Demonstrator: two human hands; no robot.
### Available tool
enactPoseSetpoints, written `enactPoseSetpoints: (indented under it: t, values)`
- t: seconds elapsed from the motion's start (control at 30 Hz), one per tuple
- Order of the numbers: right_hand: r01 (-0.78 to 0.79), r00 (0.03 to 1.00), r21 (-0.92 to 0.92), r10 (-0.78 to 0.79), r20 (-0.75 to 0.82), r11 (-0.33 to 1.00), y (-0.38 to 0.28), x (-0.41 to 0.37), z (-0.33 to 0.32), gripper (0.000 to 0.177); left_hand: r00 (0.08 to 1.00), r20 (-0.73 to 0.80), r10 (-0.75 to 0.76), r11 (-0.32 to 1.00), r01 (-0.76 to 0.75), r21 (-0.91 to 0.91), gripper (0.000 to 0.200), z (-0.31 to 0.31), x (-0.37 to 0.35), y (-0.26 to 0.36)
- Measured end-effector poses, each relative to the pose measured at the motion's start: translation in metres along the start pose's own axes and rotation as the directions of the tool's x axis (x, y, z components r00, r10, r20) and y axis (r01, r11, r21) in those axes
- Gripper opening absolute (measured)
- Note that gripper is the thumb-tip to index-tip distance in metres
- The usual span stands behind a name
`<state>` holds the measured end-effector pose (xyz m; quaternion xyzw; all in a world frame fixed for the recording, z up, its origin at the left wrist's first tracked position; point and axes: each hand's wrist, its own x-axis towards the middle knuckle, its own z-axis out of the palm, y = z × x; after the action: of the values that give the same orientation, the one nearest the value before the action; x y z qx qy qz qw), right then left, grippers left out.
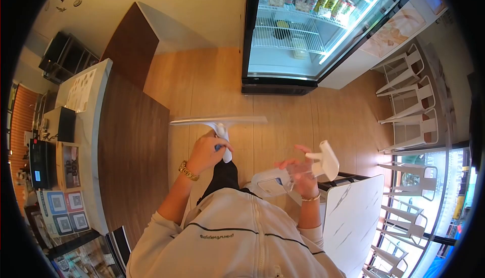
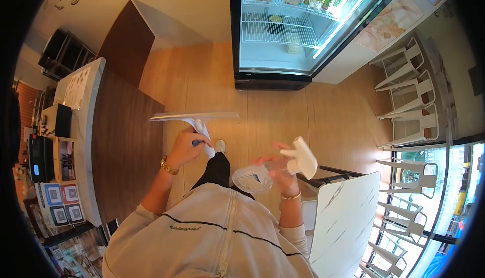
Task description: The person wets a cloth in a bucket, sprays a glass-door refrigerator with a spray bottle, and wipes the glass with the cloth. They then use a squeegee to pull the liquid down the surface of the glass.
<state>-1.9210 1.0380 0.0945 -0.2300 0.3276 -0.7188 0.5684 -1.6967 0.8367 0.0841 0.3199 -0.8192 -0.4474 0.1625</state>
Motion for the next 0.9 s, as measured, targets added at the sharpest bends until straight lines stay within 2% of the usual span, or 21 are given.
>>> enactPoseSetpoints:
  t: [0.07, 0.17, 0.23, 0.3, 0.33, 0.43, 0.47, 0.57, 0.67, 0.73, 0.77, 0.83, 0.9]
  values:
    - [0.050, 0.993, -0.181, -0.029, 0.118, 0.982, 0.002, 0.004, 0.002, 0.091, 0.992, 0.081, 0.097, 0.988, -0.106, 0.110, 0.012, 0.002, 0.002, 0.000]
    - [0.009, 0.991, -0.182, 0.016, 0.133, 0.983, 0.001, 0.008, 0.019, 0.102, 0.972, 0.129, 0.195, 0.951, -0.220, 0.217, 0.008, 0.026, 0.001, 0.001]
    - [-0.050, 0.996, -0.163, 0.061, 0.066, 0.985, 0.009, 0.009, 0.014, 0.099, 0.960, 0.166, 0.225, 0.935, -0.261, 0.239, 0.004, 0.044, 0.007, -0.011]
    - [-0.164, 0.986, -0.184, 0.158, -0.044, 0.969, 0.013, 0.011, 0.005, 0.097, 0.962, 0.205, 0.180, 0.944, -0.227, 0.239, 0.012, 0.055, 0.017, -0.023]
    - [-0.173, 0.982, -0.217, 0.153, -0.106, 0.961, 0.016, 0.017, 0.003, 0.083, 0.962, 0.226, 0.154, 0.949, -0.208, 0.237, 0.017, 0.059, 0.022, -0.029]
    - [-0.164, 0.965, -0.163, 0.125, -0.230, 0.973, 0.035, 0.027, -0.017, 0.073, 0.946, 0.132, 0.297, 0.945, -0.310, 0.100, 0.016, 0.061, 0.051, -0.038]
    - [-0.093, 0.943, -0.144, 0.040, -0.330, 0.985, 0.044, 0.031, -0.024, 0.061, 0.969, 0.180, 0.172, 0.983, -0.180, 0.031, 0.013, 0.060, 0.059, -0.040]
    - [-0.010, 0.915, -0.013, 0.003, -0.404, 1.000, 0.046, 0.055, -0.029, 0.053, 0.973, 0.150, 0.174, 0.980, -0.156, -0.123, 0.016, 0.050, 0.078, -0.058]
    - [0.046, 0.925, -0.104, -0.082, -0.372, 0.994, 0.045, 0.093, -0.024, 0.049, 0.938, 0.163, 0.307, 0.952, -0.303, -0.045, 0.027, 0.040, 0.103, -0.078]
    - [0.096, 0.917, -0.151, -0.147, -0.371, 0.984, 0.044, 0.109, -0.023, 0.047, 0.967, 0.043, 0.253, 0.904, -0.220, -0.366, 0.023, 0.050, 0.112, -0.102]
    - [0.110, 0.917, -0.108, -0.143, -0.372, 0.988, 0.038, 0.115, -0.020, 0.047, 0.977, 0.027, 0.214, 0.833, -0.168, -0.528, 0.022, 0.056, 0.116, -0.105]
    - [0.150, 0.914, -0.096, -0.176, -0.367, 0.984, 0.029, 0.119, -0.024, 0.049, 0.963, 0.262, 0.056, 0.685, 0.154, -0.712, 0.022, 0.037, 0.138, -0.062]
    - [0.170, 0.906, -0.143, -0.211, -0.367, 0.975, 0.022, 0.109, -0.027, 0.051, 0.879, 0.447, 0.165, 0.889, 0.064, -0.453, 0.022, 0.023, 0.164, -0.041]
